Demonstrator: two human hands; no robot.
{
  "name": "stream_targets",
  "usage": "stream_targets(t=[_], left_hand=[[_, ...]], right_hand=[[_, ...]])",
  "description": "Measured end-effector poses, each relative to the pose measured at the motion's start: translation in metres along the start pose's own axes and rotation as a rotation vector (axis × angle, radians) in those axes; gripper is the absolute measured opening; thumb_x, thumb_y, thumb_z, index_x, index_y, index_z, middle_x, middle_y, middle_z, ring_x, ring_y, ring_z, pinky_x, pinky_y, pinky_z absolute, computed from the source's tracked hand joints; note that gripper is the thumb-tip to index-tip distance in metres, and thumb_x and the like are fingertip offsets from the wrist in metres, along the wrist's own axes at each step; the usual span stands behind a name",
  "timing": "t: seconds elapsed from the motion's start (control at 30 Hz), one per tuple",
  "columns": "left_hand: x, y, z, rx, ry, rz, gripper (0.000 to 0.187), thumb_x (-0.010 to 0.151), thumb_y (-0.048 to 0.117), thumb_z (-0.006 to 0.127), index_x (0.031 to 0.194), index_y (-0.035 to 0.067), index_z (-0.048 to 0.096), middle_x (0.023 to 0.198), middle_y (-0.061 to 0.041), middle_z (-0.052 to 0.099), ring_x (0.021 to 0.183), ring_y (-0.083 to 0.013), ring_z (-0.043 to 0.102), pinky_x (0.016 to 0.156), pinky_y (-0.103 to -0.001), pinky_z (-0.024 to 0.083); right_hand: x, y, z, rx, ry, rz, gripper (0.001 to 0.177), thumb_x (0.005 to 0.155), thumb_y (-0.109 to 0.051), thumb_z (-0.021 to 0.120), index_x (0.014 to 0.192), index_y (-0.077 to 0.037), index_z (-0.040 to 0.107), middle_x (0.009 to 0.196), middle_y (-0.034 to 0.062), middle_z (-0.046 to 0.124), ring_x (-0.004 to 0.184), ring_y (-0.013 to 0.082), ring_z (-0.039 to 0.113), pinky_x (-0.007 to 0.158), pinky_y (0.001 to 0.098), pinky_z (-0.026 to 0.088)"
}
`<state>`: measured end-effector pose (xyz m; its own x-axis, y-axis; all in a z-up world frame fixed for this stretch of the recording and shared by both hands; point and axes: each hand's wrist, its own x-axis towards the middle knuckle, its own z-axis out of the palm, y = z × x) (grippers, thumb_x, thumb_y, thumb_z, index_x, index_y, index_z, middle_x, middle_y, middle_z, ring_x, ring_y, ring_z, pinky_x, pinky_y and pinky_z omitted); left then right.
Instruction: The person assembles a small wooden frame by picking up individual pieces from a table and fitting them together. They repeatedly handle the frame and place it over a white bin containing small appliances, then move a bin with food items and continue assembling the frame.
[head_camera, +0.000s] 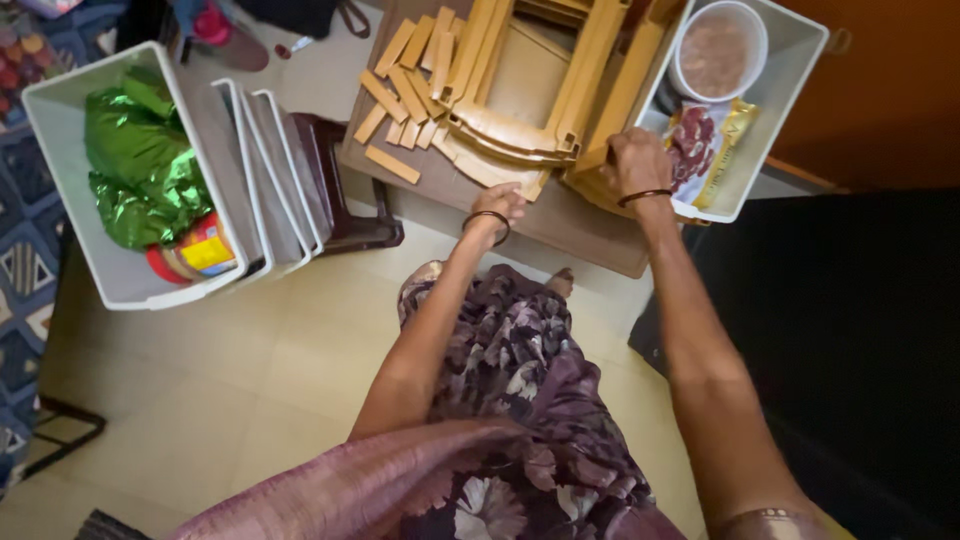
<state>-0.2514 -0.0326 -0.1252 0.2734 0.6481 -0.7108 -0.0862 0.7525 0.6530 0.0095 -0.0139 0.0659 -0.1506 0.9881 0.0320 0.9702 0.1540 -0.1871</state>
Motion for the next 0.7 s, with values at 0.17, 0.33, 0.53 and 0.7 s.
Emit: stream_targets(t=[0.17, 0.33, 0.53, 0.7], left_hand=[[-0.005, -0.019, -0.048, -0.092, 0.102, -0.028, 0.036, 0.097, 0.016, 0.063, 0.132, 0.009, 0.066, 0.101, -0.005, 0.073, 0.075, -0.0141, 0.064, 0.063, -0.028, 0.051], [-0.018, -0.016, -0.074, -0.025, 0.164, -0.073, 0.037, 0.097, 0.017, 0.059, 0.134, 0.011, 0.063, 0.105, -0.004, 0.074, 0.080, -0.0134, 0.068, 0.066, -0.027, 0.052], [-0.032, -0.008, -0.084, -0.029, 0.160, -0.055, 0.040, 0.097, 0.017, 0.059, 0.136, 0.009, 0.061, 0.108, -0.005, 0.075, 0.083, -0.0143, 0.069, 0.068, -0.028, 0.052], [-0.033, -0.006, -0.083, 0.018, 0.162, -0.057, 0.042, 0.096, 0.019, 0.059, 0.137, 0.009, 0.062, 0.110, -0.004, 0.075, 0.084, -0.0144, 0.069, 0.071, -0.029, 0.053]], right_hand=[[0.008, 0.007, 0.007, -0.058, -0.031, -0.012, 0.039, 0.072, -0.020, 0.089, 0.107, -0.009, 0.077, 0.112, 0.0154, 0.068, 0.107, 0.0365, 0.061, 0.087, 0.0462, 0.055], [0.014, 0.007, 0.015, -0.127, -0.041, -0.007, 0.039, 0.073, -0.022, 0.089, 0.107, -0.009, 0.076, 0.112, 0.0146, 0.067, 0.108, 0.0358, 0.059, 0.085, 0.0453, 0.056], [0.019, 0.014, 0.016, -0.201, -0.067, 0.055, 0.035, 0.070, -0.025, 0.088, 0.100, -0.011, 0.077, 0.108, 0.0137, 0.067, 0.109, 0.0345, 0.059, 0.085, 0.0442, 0.057], [0.015, 0.018, 0.021, -0.215, -0.049, 0.062, 0.040, 0.071, -0.025, 0.088, 0.105, -0.008, 0.076, 0.110, 0.0149, 0.067, 0.109, 0.0345, 0.058, 0.082, 0.0451, 0.057]])
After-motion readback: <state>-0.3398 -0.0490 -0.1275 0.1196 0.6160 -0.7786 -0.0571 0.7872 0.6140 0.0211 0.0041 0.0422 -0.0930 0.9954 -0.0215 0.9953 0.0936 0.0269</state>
